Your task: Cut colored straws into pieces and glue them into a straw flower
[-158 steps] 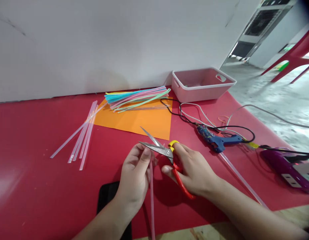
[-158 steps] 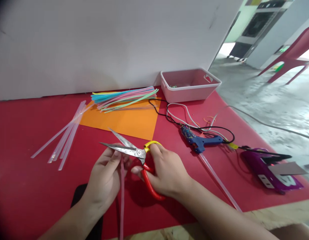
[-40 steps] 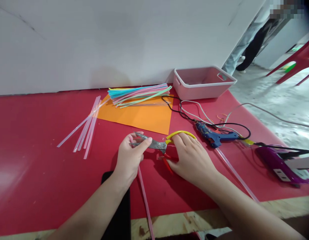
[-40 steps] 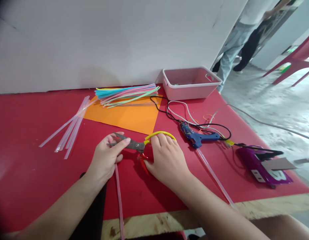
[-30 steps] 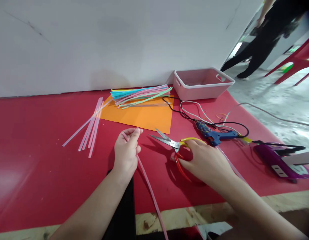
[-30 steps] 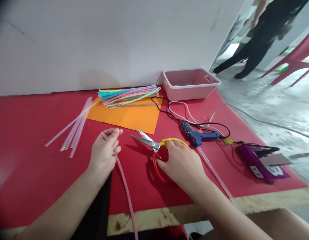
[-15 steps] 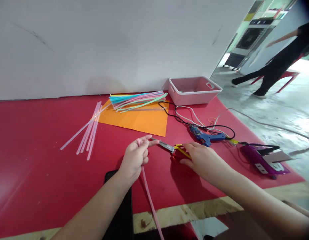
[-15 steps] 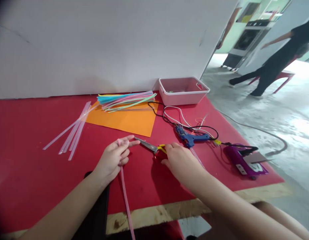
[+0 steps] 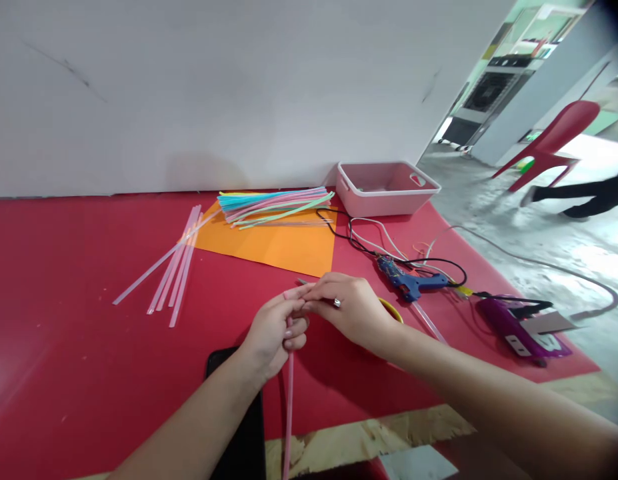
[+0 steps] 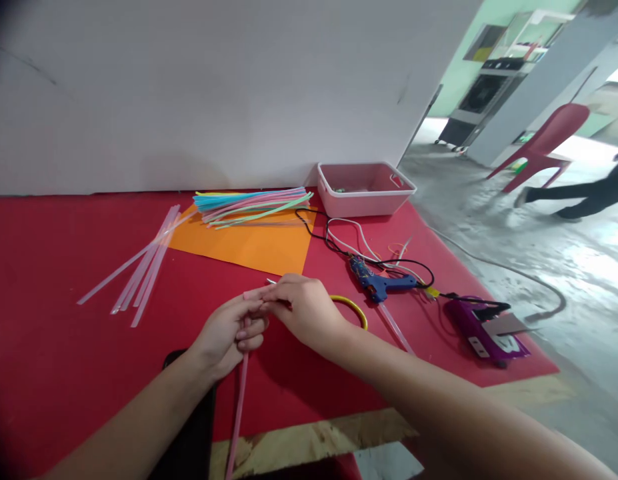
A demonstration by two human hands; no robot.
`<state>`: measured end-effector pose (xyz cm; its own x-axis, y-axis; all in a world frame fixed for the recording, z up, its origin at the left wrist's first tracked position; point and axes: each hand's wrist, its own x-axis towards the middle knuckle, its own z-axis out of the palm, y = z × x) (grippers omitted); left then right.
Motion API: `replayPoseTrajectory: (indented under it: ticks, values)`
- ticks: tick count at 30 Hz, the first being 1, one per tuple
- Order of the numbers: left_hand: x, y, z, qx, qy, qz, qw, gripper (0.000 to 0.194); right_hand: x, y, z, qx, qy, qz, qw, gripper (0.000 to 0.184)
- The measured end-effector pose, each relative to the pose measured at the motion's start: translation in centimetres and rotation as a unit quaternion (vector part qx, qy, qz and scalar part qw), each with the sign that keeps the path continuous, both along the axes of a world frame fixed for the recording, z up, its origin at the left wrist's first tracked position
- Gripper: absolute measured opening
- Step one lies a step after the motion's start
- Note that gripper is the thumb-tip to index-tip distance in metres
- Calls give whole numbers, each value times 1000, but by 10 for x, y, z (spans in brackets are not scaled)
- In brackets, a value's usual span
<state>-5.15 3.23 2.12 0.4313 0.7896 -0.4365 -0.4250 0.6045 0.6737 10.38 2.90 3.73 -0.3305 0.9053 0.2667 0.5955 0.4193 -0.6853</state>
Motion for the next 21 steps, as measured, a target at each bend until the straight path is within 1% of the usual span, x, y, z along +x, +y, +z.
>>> replayPoseTrajectory:
  ticks: [2,3,5,6,8,11,13,14,15,16,19,21]
  values:
    - [-1,1,2,-5,-14,9,1000,24,-2,4,-1,-15,11,4,1000,11]
    - [-1,1,3,-6,-18,10,1000,24,-1,8,-2,-21,1,-7,1000,10]
    - [-2,1,4,-5,-14,4,1000,25,7,23,-3,-16,-37,-69,997,14]
    - [-2,1,4,-6,-6,-6,1000,25,14,35,-3,4,-64,-131,989,19]
    - [-1,0,3,-8,6,-39,999,26,36,68,2,39,-82,-218,972,27]
    - [0,-1,1,-22,-2,-101,995,29,83,126,19,86,-104,-318,938,36]
    - [0,-2,1,-29,-1,-124,992,28,115,158,34,97,-120,-371,916,36]
    - [1,-2,1,-29,5,-127,991,26,129,171,41,92,-130,-389,907,31]
    - [1,-2,1,-26,15,-126,992,23,140,180,48,83,-137,-394,905,23]
    - [1,-3,1,-21,24,-123,992,21,149,187,53,72,-141,-394,905,20]
    - [1,-5,-1,1,29,-106,994,17,158,191,66,48,-140,-379,913,41]
    - [1,-5,-1,13,29,-94,995,15,152,181,71,37,-127,-364,922,51]
